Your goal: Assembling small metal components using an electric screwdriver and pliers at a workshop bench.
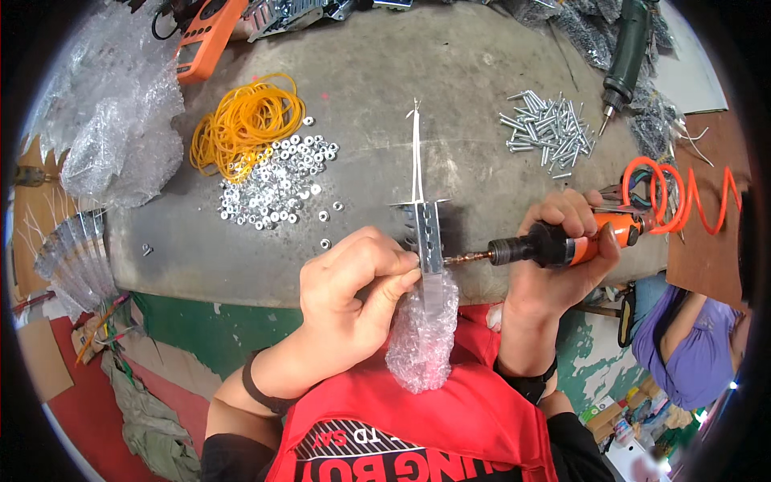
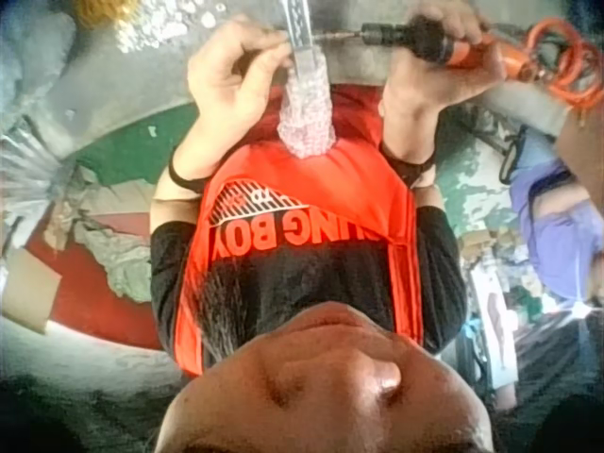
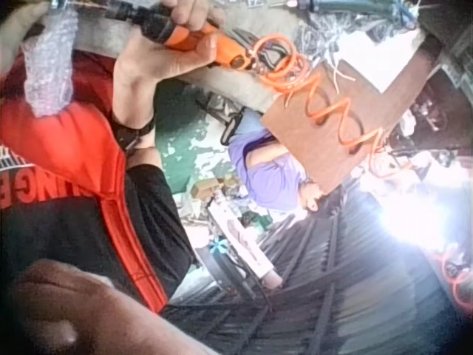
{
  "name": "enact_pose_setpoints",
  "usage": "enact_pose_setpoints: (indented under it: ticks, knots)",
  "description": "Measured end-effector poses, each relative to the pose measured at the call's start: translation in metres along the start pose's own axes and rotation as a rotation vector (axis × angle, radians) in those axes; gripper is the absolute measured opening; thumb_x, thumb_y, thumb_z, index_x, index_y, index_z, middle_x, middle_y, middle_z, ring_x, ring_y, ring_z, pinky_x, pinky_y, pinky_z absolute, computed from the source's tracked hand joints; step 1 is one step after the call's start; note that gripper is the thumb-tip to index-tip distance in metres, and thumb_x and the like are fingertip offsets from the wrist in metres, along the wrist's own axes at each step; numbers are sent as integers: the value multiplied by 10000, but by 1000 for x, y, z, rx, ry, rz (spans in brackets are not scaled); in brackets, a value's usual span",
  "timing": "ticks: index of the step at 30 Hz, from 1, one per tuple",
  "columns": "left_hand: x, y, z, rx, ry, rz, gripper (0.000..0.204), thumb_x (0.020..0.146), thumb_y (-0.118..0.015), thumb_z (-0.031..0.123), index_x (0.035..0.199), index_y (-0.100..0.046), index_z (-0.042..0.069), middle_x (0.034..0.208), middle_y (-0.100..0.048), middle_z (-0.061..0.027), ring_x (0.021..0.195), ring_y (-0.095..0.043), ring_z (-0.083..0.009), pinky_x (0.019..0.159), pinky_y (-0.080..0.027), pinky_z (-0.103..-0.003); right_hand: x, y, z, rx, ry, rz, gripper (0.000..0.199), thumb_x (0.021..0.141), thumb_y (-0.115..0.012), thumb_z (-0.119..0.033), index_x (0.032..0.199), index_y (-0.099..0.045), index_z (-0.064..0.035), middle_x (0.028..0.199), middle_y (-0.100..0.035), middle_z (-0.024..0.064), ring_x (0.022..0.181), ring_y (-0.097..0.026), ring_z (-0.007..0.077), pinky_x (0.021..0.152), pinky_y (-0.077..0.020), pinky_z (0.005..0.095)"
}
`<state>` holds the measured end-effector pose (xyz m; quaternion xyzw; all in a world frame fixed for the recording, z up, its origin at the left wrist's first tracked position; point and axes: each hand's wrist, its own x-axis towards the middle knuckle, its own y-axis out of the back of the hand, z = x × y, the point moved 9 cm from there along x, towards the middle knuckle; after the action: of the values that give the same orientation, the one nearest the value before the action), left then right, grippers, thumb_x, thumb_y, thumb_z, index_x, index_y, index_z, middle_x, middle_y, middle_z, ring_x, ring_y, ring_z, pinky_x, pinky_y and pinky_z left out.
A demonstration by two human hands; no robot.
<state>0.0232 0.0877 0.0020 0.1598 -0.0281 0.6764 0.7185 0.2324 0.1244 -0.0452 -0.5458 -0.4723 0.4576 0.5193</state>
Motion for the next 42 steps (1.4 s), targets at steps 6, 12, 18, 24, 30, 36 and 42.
enact_pose_setpoints:
  ticks: [6, 12, 18, 24, 30, 36, 42]
  knots:
    - [-7, 3, -10, -83, 151, 25, 198, 768, -731, 3, 881, -569, -9, 766, -605, -81, 674, -624, -163, 597, -507, -268, -2, -2, 1, -39, 2, 41, 397, 831, -633, -224, 1176, -508, -74, 804, -455, 13, 773, -473, 163, 847, -430, 360]
    - [-19, -5, -19, -74, 332, -121, 591, 684, -850, 109, 1082, -419, 38, 930, -574, -80, 740, -629, -112, 662, -550, -252, -5, -14, -2, -206, 39, 97, 424, 823, -641, -253, 1174, -491, -67, 832, -484, 32, 794, -499, 178, 882, -428, 377]
    - [-29, -6, -26, -148, 402, -138, 649, 668, -841, 54, 1127, -384, 29, 1181, -476, -122, 825, -613, -130, 727, -552, -266, -13, -13, -37, -626, 236, 231, 418, 842, -605, -252, 1176, -450, -54, 848, -500, 45, 819, -518, 189, 899, -425, 386]
    - [-33, -8, -15, -86, 368, -239, 855, 630, -854, 50, 1310, -338, 12, 1291, -437, -144, 937, -585, -165, 844, -528, -306, -15, -6, -33, -621, 214, 212, 401, 845, -607, -256, 1165, -456, -66, 847, -538, 50, 831, -539, 198, 917, -421, 402]
    - [-34, -9, -11, -6, 362, -343, 973, 627, -862, 72, 1395, -272, -24, 1304, -455, -156, 956, -585, -182, 870, -522, -328, -15, -4, -29, -613, 198, 237, 383, 858, -599, -256, 1164, -458, -73, 845, -541, 46, 833, -541, 195, 927, -412, 413]
    - [-35, -9, -13, 18, 360, -368, 1034, 625, -853, 74, 1443, -230, -36, 1318, -445, -163, 974, -588, -185, 888, -514, -325, -16, -6, -26, -611, 172, 244, 367, 869, -582, -263, 1166, -462, -84, 844, -538, 41, 831, -537, 194, 919, -412, 409]
    - [-34, -10, -14, -22, 389, -376, 1014, 631, -828, 55, 1445, -231, -42, 1298, -430, -160, 985, -587, -188, 892, -513, -325, -20, -13, -11, -584, 2, 182, 362, 868, -569, -281, 1159, -477, -86, 852, -533, 42, 820, -530, 189, 886, -418, 398]
